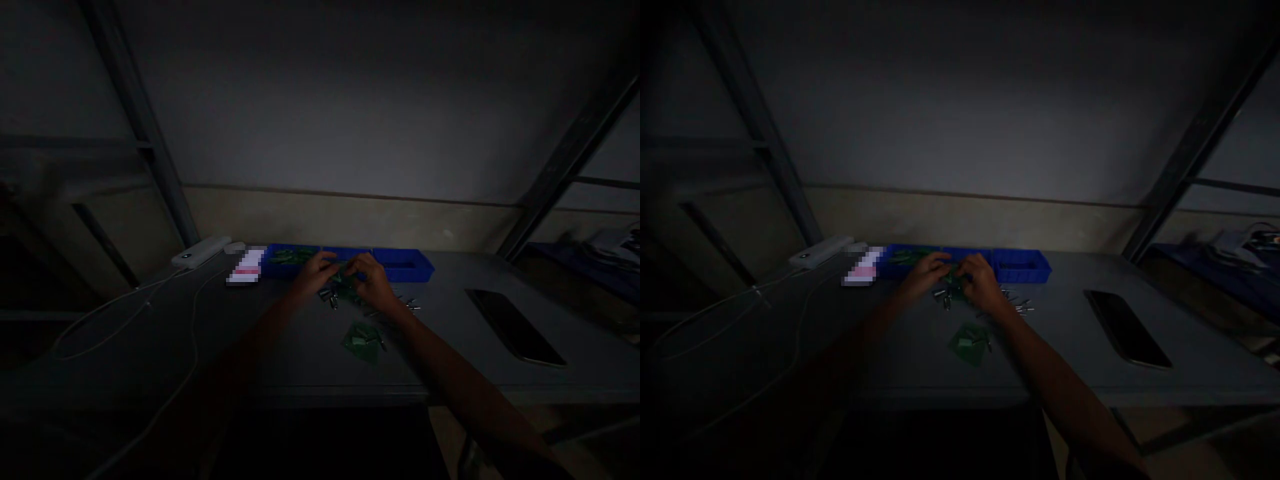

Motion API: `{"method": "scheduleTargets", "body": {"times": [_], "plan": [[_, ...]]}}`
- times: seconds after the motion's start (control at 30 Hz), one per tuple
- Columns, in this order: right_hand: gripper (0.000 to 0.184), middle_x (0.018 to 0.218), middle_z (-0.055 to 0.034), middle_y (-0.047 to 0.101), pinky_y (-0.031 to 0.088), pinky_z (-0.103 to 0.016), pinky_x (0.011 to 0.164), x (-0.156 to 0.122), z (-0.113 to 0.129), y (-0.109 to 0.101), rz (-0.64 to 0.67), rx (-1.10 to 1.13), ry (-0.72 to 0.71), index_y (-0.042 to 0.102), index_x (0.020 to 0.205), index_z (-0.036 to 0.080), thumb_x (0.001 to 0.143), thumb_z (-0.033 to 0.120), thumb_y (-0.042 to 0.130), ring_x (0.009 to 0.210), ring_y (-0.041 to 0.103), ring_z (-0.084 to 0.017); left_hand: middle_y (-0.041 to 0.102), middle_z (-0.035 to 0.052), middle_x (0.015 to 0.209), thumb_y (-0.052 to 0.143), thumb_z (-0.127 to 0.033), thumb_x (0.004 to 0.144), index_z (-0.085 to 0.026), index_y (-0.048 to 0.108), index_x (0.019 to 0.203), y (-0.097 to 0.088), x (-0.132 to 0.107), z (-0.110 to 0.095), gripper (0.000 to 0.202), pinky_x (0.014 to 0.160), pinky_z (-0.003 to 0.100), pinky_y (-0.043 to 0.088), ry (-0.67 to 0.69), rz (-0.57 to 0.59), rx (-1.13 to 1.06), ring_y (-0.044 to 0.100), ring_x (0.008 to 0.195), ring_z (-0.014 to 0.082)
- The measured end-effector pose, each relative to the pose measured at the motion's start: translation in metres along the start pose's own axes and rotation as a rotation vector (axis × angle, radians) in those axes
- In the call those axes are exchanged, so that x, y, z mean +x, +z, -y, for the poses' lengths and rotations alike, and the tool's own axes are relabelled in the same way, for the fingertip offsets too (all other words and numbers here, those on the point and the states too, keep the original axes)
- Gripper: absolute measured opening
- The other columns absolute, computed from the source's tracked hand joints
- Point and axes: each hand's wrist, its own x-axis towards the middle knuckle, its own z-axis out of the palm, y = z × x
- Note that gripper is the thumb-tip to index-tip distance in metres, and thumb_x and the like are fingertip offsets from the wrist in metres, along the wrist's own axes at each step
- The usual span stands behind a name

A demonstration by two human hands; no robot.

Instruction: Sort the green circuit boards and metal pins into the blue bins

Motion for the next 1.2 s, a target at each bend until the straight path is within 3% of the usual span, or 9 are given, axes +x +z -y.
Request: {"method": "scheduleTargets", "body": {"times": [0.2, 0.33, 0.4, 0.5, 0.57, 0.77, 0.87, 1.07, 1.2], "plan": [[0.027, 0.081, -0.0047, 0.060, 0.042, -0.031, 0.077, -0.002, -0.002, 0.004, 0.198, -0.042, 0.021, 0.063, 0.072, 0.018, 0.063, -0.003, 0.047, 0.084, 0.054, -0.018, 0.060, 0.0058, 0.081, 0.050, -0.019, 0.078, -0.018, 0.057, 0.074, -0.004, -0.017, -0.023, 0.008, 0.074, 0.031, 0.045, 0.496, -0.097, 0.514, 0.057, 0.081, 0.0185], [0.011, 0.079, -0.0037, 0.062, 0.043, -0.029, 0.075, -0.003, 0.000, 0.004, 0.455, -0.018, -0.007, 0.065, 0.071, 0.017, 0.067, 0.008, 0.059, 0.080, 0.055, -0.017, 0.060, 0.0015, 0.069, 0.055, -0.030, 0.080, -0.018, 0.057, 0.069, 0.005, -0.053, -0.048, 0.016, 0.064, 0.026, 0.043, 0.594, 0.428, 0.544, 0.057, 0.067, 0.0141], [0.007, 0.081, -0.0040, 0.063, 0.044, -0.029, 0.075, -0.004, 0.001, 0.001, 0.561, 0.012, -0.025, 0.067, 0.073, 0.017, 0.068, 0.014, 0.063, 0.079, 0.057, -0.017, 0.064, 0.0018, 0.077, 0.062, -0.034, 0.075, -0.019, 0.061, 0.079, 0.014, -0.070, -0.051, 0.016, 0.065, 0.026, 0.043, 0.573, 0.624, 0.602, 0.059, 0.072, 0.0156], [0.015, 0.088, -0.0047, 0.066, 0.045, -0.031, 0.077, -0.003, 0.002, -0.004, 0.532, 0.046, 0.046, 0.070, 0.081, 0.018, 0.071, 0.012, 0.060, 0.082, 0.060, -0.018, 0.061, 0.0066, 0.109, 0.070, -0.042, 0.066, -0.021, 0.057, 0.109, 0.025, -0.083, -0.046, 0.049, 0.078, 0.031, 0.044, 0.602, 0.733, 0.665, 0.058, 0.098, 0.0230], [0.021, 0.087, -0.0042, 0.068, 0.045, -0.031, 0.078, -0.001, 0.003, -0.007, 0.454, 0.051, 0.135, 0.071, 0.084, 0.019, 0.072, 0.009, 0.056, 0.082, 0.061, -0.018, 0.059, 0.0085, 0.113, 0.070, -0.045, 0.066, -0.021, 0.052, 0.117, 0.029, -0.083, -0.039, 0.059, 0.083, 0.033, 0.043, 0.586, 0.733, 0.708, 0.056, 0.104, 0.0250], [0.019, 0.084, -0.0031, 0.069, 0.045, -0.030, 0.076, 0.003, 0.005, -0.009, 0.242, 0.131, 0.261, 0.069, 0.080, 0.018, 0.081, 0.019, 0.050, 0.081, 0.063, -0.017, 0.066, 0.0041, 0.089, 0.057, -0.029, 0.080, -0.021, 0.063, 0.088, 0.023, -0.069, -0.029, 0.013, 0.073, 0.029, 0.044, 0.530, 0.580, 0.744, 0.061, 0.082, 0.0187], [0.019, 0.078, -0.0015, 0.067, 0.044, -0.028, 0.071, 0.005, 0.005, -0.008, 0.164, 0.225, 0.332, 0.067, 0.075, 0.018, 0.080, 0.028, 0.051, 0.075, 0.061, -0.016, 0.066, 0.0021, 0.078, 0.048, -0.023, 0.084, -0.021, 0.064, 0.080, 0.016, -0.061, -0.029, 0.017, 0.068, 0.027, 0.043, 0.497, 0.388, 0.630, 0.060, 0.072, 0.0158], [0.037, 0.043, 0.0055, 0.045, 0.031, -0.021, 0.044, 0.009, 0.002, -0.007, -0.030, 0.490, 0.626, 0.062, 0.071, 0.017, 0.080, 0.050, 0.049, 0.042, 0.042, -0.010, 0.062, 0.0027, 0.076, 0.047, -0.031, 0.084, -0.018, 0.061, 0.077, -0.010, -0.022, -0.025, 0.020, 0.067, 0.026, 0.043, 0.386, -0.228, 0.423, 0.057, 0.071, 0.0154], [0.049, 0.038, 0.0048, 0.046, 0.029, -0.021, 0.037, 0.011, 0.003, -0.004, 0.001, 0.805, 0.890, 0.059, 0.085, 0.017, 0.085, 0.058, 0.034, 0.034, 0.039, -0.010, 0.060, 0.0000, 0.069, 0.045, -0.036, 0.084, -0.018, 0.059, 0.081, -0.016, 0.009, -0.018, 0.024, 0.062, 0.024, 0.043, 0.322, -0.304, 0.265, 0.057, 0.067, 0.0151]]}}
